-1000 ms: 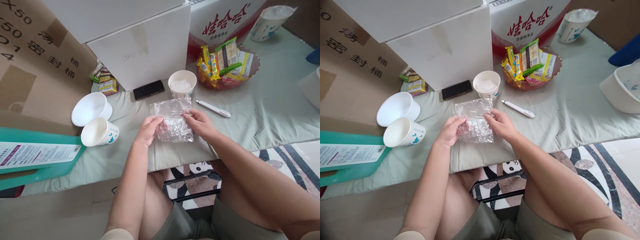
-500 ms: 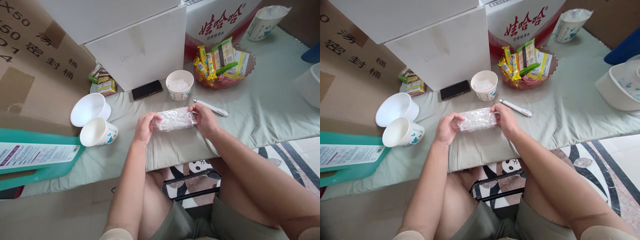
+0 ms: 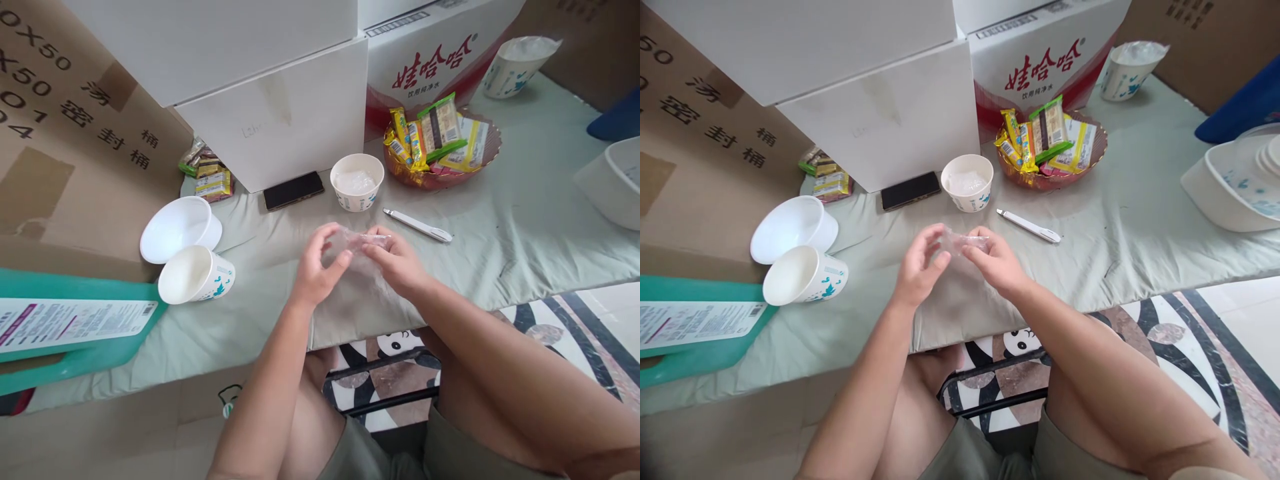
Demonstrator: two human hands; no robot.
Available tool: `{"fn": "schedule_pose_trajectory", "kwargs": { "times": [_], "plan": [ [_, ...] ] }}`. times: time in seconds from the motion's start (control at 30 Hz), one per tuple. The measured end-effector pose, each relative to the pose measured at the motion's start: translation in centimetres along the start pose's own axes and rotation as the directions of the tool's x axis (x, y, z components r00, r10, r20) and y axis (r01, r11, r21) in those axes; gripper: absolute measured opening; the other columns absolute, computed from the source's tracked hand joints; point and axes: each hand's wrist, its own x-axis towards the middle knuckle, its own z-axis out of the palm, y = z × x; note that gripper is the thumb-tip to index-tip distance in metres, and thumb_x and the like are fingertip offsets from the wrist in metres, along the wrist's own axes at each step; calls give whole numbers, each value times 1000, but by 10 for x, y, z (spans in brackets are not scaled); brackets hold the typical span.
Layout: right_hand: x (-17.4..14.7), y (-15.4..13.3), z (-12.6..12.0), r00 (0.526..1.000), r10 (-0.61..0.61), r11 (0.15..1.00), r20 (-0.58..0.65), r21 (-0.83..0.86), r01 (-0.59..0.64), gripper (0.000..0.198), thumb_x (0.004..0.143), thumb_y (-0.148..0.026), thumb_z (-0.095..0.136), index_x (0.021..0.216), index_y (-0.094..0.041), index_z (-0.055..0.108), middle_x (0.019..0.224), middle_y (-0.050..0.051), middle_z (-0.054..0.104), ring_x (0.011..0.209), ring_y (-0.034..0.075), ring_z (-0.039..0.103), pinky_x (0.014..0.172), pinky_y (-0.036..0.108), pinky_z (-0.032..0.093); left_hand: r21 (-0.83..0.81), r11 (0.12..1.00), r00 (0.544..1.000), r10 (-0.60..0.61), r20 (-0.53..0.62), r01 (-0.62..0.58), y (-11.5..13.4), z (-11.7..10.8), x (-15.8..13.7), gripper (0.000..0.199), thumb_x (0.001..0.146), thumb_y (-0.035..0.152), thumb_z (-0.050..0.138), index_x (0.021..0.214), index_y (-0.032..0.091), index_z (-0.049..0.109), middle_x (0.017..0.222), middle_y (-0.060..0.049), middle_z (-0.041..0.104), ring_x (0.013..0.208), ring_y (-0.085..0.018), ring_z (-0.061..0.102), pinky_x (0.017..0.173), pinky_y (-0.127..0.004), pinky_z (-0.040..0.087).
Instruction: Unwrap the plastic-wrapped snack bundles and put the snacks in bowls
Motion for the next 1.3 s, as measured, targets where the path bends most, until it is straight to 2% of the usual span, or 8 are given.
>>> {"fn": "schedule_pose_trajectory", "kwargs": {
  "times": [0.1,0.23,0.33,0.47,0.6,0.87,1.03,1.3],
  "plan": [
    [-7,1,6,991,-19,992,132,127,2,28,80,-45,68,79,-23,50,74,-3,53,65,13,48,65,28,40,-255,930,951,-207,231,265,5,10,-4,43,69,32,83,110,24,71,102,-4,72,93,-20,66,80,-28,51],
    [-8,0,7,990,-115,990,-87,-88,107,28,77,-38,72,96,-25,56,98,2,62,87,17,58,76,31,46,-430,847,947,-244,208,313,7,10,0,34,65,24,82,98,23,74,110,-3,73,90,-17,67,75,-27,52],
    [-5,-2,4,998,-53,987,-40,-155,46,33,73,-37,74,97,-23,57,95,2,63,85,17,59,71,30,46,-399,853,938,-271,215,338,6,8,4,27,63,22,80,89,20,75,98,-3,73,85,-17,66,71,-26,52],
    [-7,-5,2,996,80,984,30,-162,-74,27,74,-42,69,78,-23,50,64,-4,49,57,12,45,54,27,33,-404,876,957,-290,-4,264,4,7,11,28,61,17,74,88,19,71,72,5,59,64,-7,53,59,-18,42],
    [-12,-17,-5,989,-81,955,-124,-292,42,22,78,-37,65,77,-25,47,61,-5,45,54,12,39,51,28,29,-575,779,902,-404,-154,251,5,-5,18,17,62,21,65,78,19,60,65,7,49,55,-5,48,53,-18,38],
    [59,-68,-6,769,-635,411,-72,-875,258,10,84,-22,51,88,-23,60,92,7,63,88,23,58,78,37,45,-568,777,885,-434,-167,274,7,-17,15,18,63,24,65,74,19,51,61,7,44,50,-6,46,50,-18,35],
    [118,-82,6,982,-115,159,151,-973,168,23,90,-31,54,100,-22,73,113,12,68,107,31,62,90,42,46,-540,795,904,-405,-134,276,7,-18,15,17,62,25,62,68,19,47,58,8,38,49,-5,41,50,-18,32],
    [134,-73,6,989,135,20,67,-998,65,59,88,-66,55,98,-13,79,112,22,72,124,46,57,111,60,27,-552,784,913,-397,-91,286,9,-13,20,15,63,23,55,61,19,41,56,7,29,47,-6,34,49,-19,30]
  ]
}}
